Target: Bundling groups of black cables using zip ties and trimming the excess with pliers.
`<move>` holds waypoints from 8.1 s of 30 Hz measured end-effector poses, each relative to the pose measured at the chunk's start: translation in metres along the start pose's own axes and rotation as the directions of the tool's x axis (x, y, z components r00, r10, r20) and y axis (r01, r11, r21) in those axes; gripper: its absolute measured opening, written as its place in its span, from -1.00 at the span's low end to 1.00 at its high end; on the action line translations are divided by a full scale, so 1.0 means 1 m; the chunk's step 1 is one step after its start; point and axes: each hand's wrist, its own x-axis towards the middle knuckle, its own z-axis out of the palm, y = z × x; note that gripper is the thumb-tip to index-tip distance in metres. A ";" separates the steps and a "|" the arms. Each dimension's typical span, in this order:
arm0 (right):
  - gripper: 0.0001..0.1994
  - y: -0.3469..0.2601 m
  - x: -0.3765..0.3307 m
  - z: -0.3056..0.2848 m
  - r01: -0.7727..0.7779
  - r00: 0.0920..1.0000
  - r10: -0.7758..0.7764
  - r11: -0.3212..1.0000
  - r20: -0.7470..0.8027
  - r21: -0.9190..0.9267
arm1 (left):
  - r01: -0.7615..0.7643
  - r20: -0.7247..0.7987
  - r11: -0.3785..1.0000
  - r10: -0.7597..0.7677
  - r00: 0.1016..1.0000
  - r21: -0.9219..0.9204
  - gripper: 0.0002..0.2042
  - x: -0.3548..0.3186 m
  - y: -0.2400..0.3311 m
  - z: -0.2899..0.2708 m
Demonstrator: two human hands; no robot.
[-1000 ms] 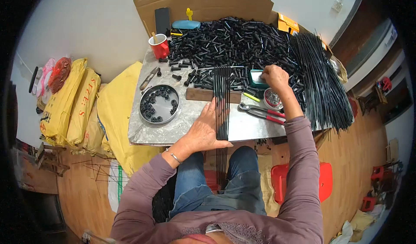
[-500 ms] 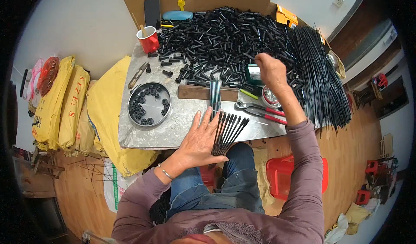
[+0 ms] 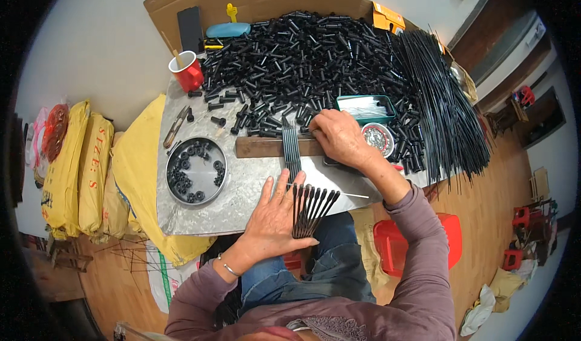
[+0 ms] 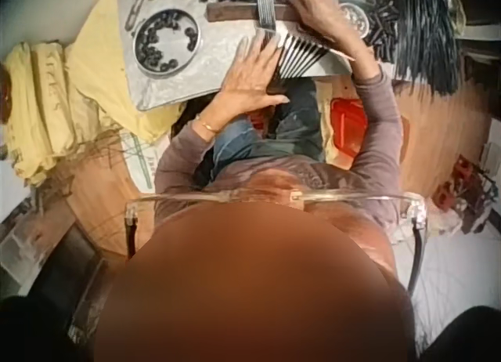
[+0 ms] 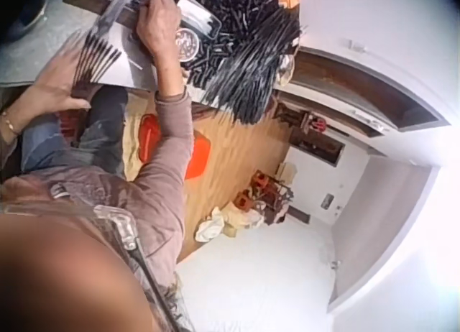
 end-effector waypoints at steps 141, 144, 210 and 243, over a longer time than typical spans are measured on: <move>-0.92 -0.001 0.013 0.010 -0.241 0.967 0.181 0.876 0.178 0.418 | 0.013 0.093 0.999 -0.016 0.996 0.029 -0.07 -0.012 0.015 0.003; -0.91 0.001 0.010 0.015 -0.214 0.977 0.183 0.867 0.112 0.449 | 0.004 0.089 1.000 -0.006 0.996 0.020 -0.07 -0.011 0.015 0.002; -0.83 -0.144 -0.059 -0.050 -0.080 0.828 -0.502 0.331 0.248 0.940 | -0.238 -0.751 0.969 0.108 0.652 -0.067 -0.78 0.000 0.082 -0.168; -0.62 -0.160 -0.173 -0.027 -0.186 0.422 -0.445 0.810 0.790 0.556 | 0.287 0.225 0.235 -0.259 0.939 -0.929 -0.76 -0.004 0.062 -0.022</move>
